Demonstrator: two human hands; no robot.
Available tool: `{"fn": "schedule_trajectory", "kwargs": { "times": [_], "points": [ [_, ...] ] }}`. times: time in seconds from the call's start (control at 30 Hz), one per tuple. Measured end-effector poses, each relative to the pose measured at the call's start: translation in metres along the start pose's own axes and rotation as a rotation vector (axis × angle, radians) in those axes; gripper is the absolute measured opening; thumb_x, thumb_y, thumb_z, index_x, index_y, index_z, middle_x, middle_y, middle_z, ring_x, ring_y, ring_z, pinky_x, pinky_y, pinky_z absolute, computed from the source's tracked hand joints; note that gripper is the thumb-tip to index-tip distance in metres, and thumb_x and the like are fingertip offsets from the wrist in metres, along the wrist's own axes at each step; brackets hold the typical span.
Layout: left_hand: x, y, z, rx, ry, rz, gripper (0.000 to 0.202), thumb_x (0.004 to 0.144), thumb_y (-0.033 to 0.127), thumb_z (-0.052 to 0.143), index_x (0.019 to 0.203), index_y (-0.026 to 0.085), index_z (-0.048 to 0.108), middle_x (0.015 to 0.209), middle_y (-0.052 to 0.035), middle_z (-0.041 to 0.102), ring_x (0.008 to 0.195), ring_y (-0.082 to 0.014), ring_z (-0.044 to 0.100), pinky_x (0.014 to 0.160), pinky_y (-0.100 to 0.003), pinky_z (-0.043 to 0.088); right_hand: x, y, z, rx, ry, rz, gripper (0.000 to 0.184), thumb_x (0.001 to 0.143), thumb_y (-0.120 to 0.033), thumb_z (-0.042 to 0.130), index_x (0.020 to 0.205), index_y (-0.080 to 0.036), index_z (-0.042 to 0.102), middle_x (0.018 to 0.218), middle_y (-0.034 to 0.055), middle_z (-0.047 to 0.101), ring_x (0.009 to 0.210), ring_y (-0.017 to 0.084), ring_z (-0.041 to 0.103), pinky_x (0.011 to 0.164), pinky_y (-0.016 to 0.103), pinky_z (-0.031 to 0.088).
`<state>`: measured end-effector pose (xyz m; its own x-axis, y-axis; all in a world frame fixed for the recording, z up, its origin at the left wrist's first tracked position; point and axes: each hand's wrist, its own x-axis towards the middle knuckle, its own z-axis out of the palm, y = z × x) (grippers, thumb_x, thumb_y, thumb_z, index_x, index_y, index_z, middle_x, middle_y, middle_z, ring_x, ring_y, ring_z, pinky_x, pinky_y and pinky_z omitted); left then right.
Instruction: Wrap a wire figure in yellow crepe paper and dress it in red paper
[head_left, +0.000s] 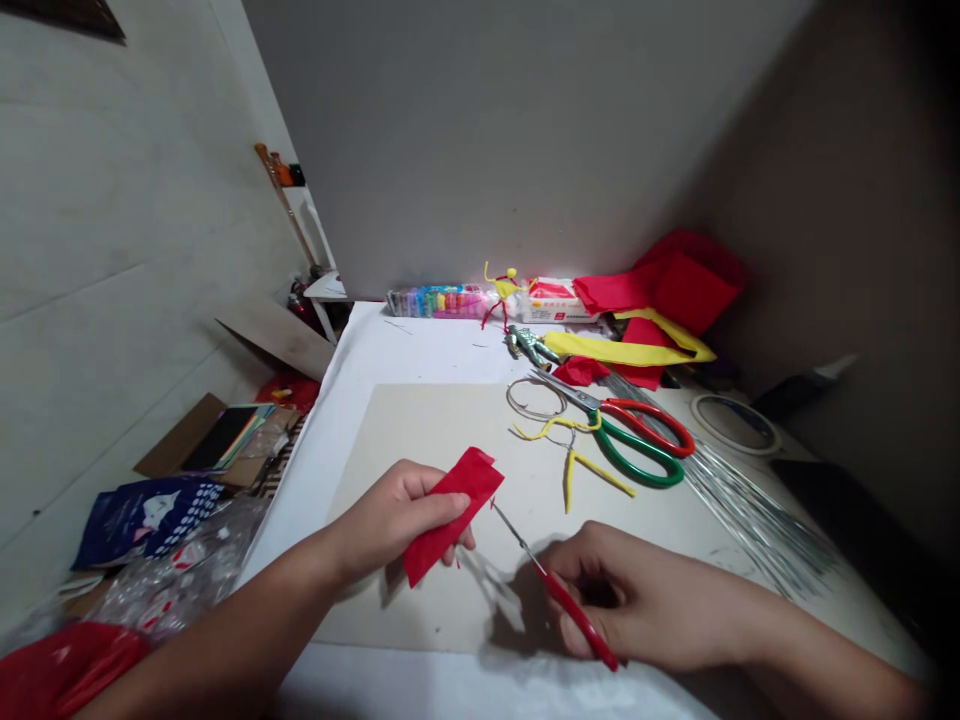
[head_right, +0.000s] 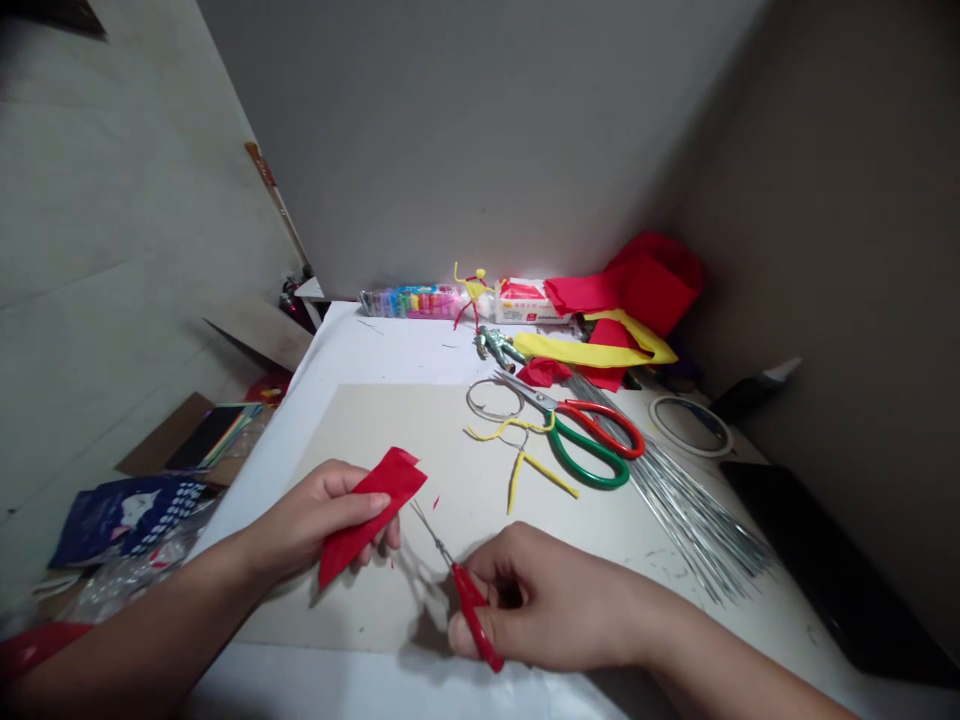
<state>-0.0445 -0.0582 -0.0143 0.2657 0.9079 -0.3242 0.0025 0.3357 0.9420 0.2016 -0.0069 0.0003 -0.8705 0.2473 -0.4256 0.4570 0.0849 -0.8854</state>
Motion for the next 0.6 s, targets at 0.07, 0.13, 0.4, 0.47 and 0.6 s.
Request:
{"fn": "schedule_trajectory", "kwargs": {
  "times": [0.07,0.13,0.4,0.47,0.6],
  "points": [
    [0.0,0.001,0.001,-0.014,-0.013,0.005,0.031,0.08,0.036,0.058,0.069,0.01,0.069,0.062,-0.0063,0.067,0.046,-0.0071,0.055,0.042,-0.015,0.039,0.001,-0.001,0.003,0.014,0.017,0.005,0.029,0.082,-0.04,0.057,0.068,-0.015,0.05,0.061,-0.0043,0.041,0.057,0.008,0.032,0.053,0.02,0.029],
    [0.0,0.002,0.002,-0.01,-0.021,0.006,0.029,0.08,0.034,0.057,0.069,0.01,0.069,0.062,-0.0061,0.067,0.045,-0.0068,0.053,0.041,-0.015,0.039,0.002,-0.001,0.006,0.038,0.04,0.014,0.03,0.083,-0.04,0.056,0.069,-0.015,0.05,0.062,-0.0045,0.039,0.057,0.008,0.031,0.052,0.02,0.028],
    [-0.001,0.003,0.008,0.062,-0.028,-0.056,0.026,0.079,0.03,0.055,0.068,0.011,0.069,0.063,-0.0055,0.068,0.042,-0.0062,0.051,0.039,-0.015,0.037,0.003,-0.002,0.009,0.036,0.05,0.018,0.032,0.085,-0.041,0.054,0.067,-0.016,0.046,0.061,-0.0051,0.035,0.057,0.008,0.029,0.05,0.02,0.025],
    [0.0,0.004,0.009,0.079,-0.028,-0.07,0.026,0.079,0.03,0.055,0.068,0.011,0.07,0.056,-0.0034,0.064,0.041,-0.0062,0.049,0.038,-0.015,0.036,0.003,-0.002,0.009,0.046,0.042,0.01,0.032,0.086,-0.04,0.052,0.067,-0.016,0.046,0.061,-0.0051,0.035,0.057,0.008,0.029,0.05,0.02,0.025],
    [0.0,0.006,0.011,0.101,-0.035,-0.075,0.027,0.079,0.029,0.055,0.067,0.011,0.07,0.047,-0.0004,0.057,0.039,-0.0064,0.048,0.037,-0.015,0.034,0.005,-0.001,0.009,0.05,0.046,-0.001,0.032,0.087,-0.04,0.051,0.066,-0.016,0.044,0.06,-0.0054,0.034,0.056,0.007,0.028,0.049,0.02,0.024]
  ]
}}
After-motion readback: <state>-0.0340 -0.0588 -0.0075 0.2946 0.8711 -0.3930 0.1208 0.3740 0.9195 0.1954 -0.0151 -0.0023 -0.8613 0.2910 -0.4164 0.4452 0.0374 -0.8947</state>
